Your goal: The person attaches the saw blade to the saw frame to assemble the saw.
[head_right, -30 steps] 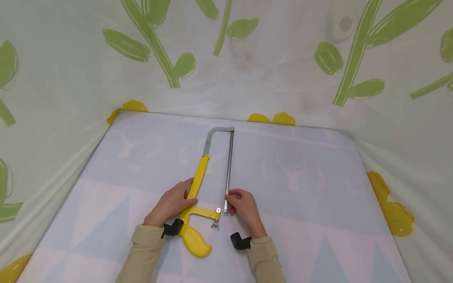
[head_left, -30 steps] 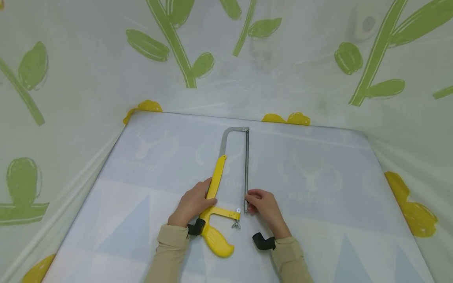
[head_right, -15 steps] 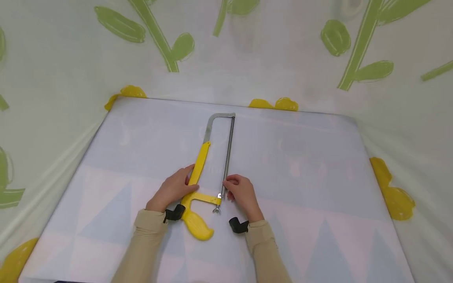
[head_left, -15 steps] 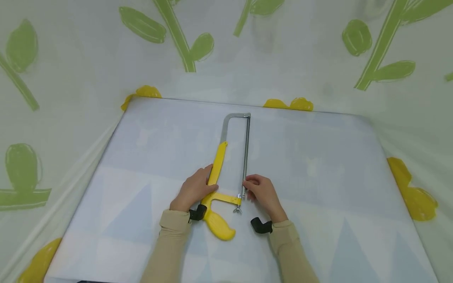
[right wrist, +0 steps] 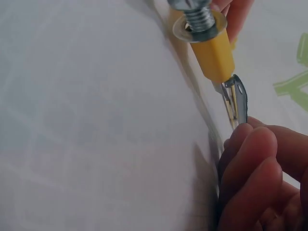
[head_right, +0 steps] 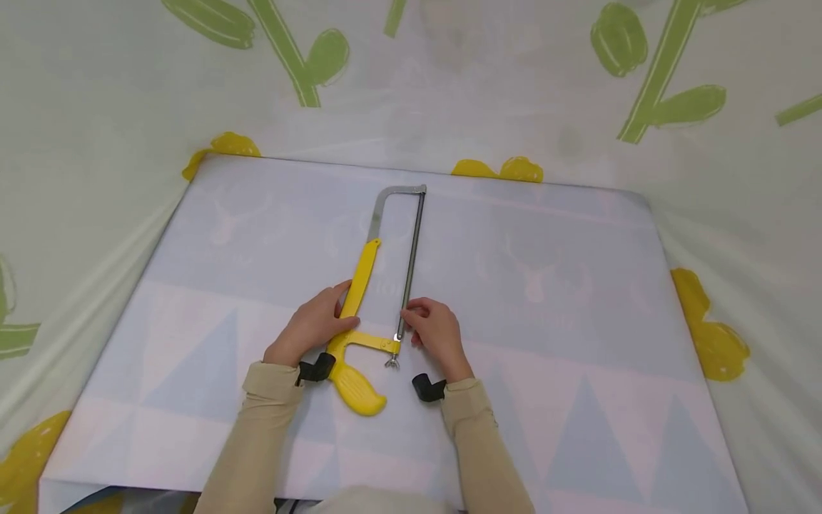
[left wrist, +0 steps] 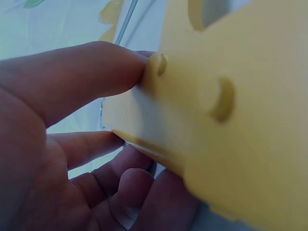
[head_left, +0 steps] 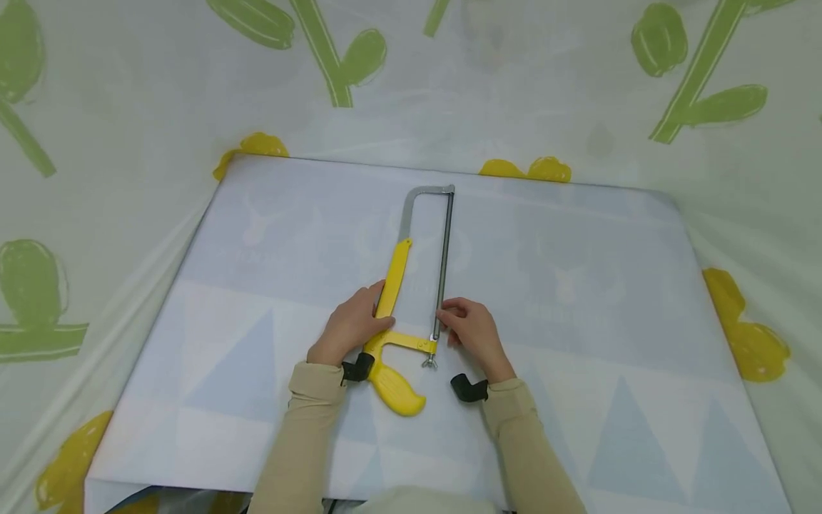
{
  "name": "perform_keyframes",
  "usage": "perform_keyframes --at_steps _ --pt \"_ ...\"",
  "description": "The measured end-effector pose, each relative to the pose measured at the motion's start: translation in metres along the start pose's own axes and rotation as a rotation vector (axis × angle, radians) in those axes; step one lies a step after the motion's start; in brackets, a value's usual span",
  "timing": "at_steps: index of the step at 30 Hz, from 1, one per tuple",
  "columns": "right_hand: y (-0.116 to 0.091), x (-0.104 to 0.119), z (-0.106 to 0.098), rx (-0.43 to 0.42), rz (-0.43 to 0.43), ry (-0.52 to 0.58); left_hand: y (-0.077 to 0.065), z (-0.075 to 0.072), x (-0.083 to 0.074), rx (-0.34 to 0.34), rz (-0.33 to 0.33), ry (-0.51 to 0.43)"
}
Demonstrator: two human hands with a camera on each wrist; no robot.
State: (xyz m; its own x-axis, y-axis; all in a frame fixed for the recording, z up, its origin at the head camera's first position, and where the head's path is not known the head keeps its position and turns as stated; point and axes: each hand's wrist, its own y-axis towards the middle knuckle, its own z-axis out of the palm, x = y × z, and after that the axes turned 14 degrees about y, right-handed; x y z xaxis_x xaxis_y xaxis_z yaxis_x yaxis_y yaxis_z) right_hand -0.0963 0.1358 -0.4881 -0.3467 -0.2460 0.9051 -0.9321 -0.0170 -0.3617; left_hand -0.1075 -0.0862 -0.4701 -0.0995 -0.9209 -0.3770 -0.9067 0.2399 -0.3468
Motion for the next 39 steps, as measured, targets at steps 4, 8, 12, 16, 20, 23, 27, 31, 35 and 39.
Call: perform_keyframes --at_steps 4,8,12,16,20,23,27,31,35,39 --pt "0.002 0.001 0.0 0.002 -0.024 -0.041 0.0 0.0 -0.001 -0.013 0.004 -0.011" --pt "0.001 0.001 0.0 0.006 -0.034 -0.087 0.0 0.001 -0.001 -0.012 -0.001 -0.017" --pt "0.0 0.001 -0.001 0.002 -0.027 -0.115 0.001 0.003 0.0 0.0 -0.004 -0.017" --pt "0.0 0.0 0.0 -0.012 -0.041 -0.127 0.002 0.004 0.0 -0.011 -0.003 -0.017" --pt "0.0 0.0 0.0 -0.021 -0.051 -0.138 0.002 0.003 0.0 -0.016 -0.01 -0.011" --pt "-0.001 -0.001 0.001 -0.028 -0.044 -0.142 0.001 0.003 -0.001 0.001 -0.015 -0.011" --pt "-0.002 -0.002 0.001 -0.035 -0.044 -0.143 -0.001 0.004 -0.001 0.01 -0.019 -0.003" --pt "-0.003 -0.002 0.002 -0.036 -0.044 -0.127 -0.001 0.005 -0.001 -0.004 -0.023 0.016" --pt "-0.006 -0.004 0.001 -0.044 -0.043 -0.08 -0.001 0.007 -0.001 -0.01 -0.028 0.04" --pt "-0.009 -0.009 0.0 -0.047 -0.068 -0.034 0.0 0.01 -0.001 -0.012 -0.033 0.076"
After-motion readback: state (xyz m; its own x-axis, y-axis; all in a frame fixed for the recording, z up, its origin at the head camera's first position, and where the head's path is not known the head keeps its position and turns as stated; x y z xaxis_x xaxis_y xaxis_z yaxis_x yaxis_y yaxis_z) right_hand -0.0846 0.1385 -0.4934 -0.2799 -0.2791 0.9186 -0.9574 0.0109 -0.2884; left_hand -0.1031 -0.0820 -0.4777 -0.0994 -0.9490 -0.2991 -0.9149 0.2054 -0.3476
